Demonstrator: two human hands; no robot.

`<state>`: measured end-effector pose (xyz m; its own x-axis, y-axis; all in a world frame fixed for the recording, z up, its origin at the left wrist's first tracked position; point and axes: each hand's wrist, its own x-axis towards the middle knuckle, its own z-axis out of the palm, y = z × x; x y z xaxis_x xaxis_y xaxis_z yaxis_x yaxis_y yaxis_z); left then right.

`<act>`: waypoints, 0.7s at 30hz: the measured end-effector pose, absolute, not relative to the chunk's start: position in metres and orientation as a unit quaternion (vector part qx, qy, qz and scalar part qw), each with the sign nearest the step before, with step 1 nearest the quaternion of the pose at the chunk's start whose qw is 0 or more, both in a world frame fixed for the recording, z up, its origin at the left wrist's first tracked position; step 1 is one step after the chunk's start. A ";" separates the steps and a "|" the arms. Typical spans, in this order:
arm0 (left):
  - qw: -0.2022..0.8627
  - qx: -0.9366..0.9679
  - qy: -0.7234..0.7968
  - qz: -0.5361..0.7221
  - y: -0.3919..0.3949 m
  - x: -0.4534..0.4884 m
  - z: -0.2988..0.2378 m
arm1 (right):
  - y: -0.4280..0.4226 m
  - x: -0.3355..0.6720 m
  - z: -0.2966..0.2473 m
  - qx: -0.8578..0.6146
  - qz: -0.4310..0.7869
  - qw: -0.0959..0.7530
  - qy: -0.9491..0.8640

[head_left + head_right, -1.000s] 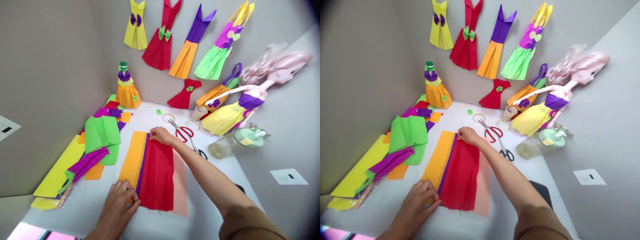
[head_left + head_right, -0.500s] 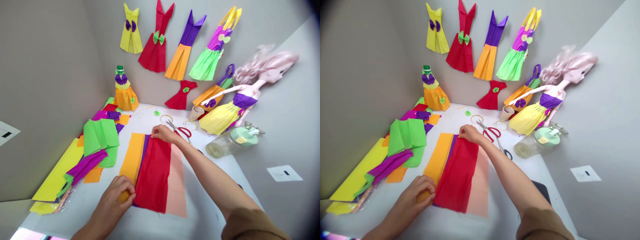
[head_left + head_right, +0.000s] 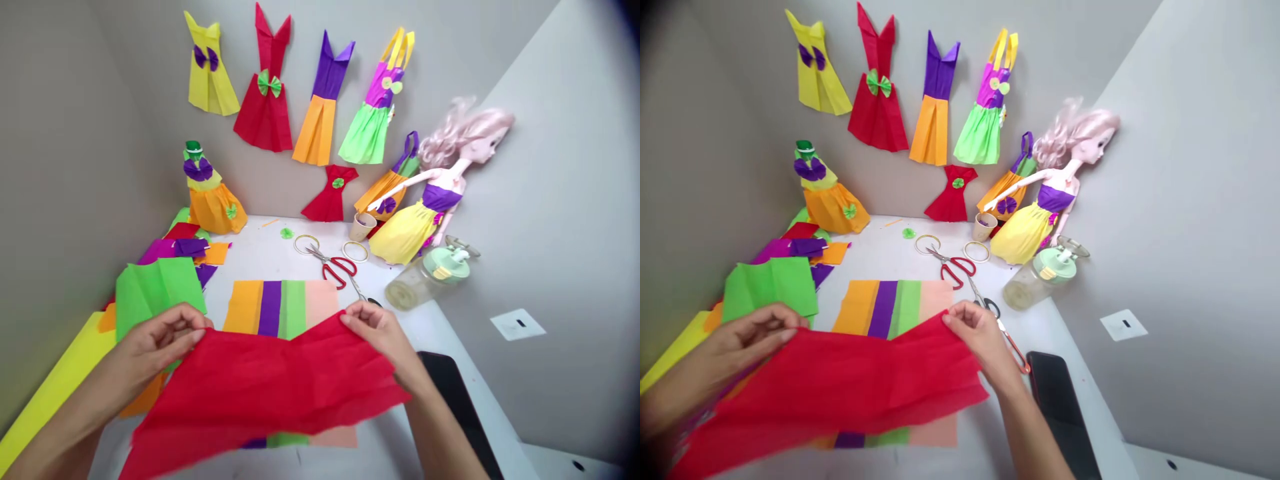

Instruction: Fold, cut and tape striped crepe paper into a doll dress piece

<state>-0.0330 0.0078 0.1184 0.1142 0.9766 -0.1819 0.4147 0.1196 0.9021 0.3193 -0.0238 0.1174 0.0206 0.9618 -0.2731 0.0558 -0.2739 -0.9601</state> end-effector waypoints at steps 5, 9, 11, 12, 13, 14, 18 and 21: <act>0.443 0.659 0.574 0.201 0.030 -0.021 0.060 | -0.031 0.323 0.053 -0.696 0.341 0.334 -0.537; 0.359 0.699 0.593 0.173 0.037 -0.017 0.042 | -0.028 0.326 0.039 -0.729 0.228 0.236 -0.600; 0.337 0.703 0.603 0.167 0.039 -0.016 0.041 | -0.027 0.326 0.041 -0.732 0.218 0.214 -0.608; 0.335 0.702 0.606 0.166 0.040 -0.016 0.041 | -0.026 0.326 0.041 -0.734 0.217 0.208 -0.609; 0.337 0.700 0.607 0.166 0.040 -0.014 0.041 | -0.026 0.326 0.042 -0.736 0.215 0.205 -0.609; 0.340 0.697 0.609 0.165 0.040 -0.013 0.041 | -0.025 0.325 0.041 -0.737 0.214 0.203 -0.608; 0.362 0.680 0.610 0.185 0.037 -0.007 0.050 | -0.025 0.327 0.036 -0.737 0.227 0.225 -0.596; 0.424 0.629 0.607 0.236 0.035 -0.018 0.071 | -0.026 0.327 0.040 -0.719 0.287 0.294 -0.561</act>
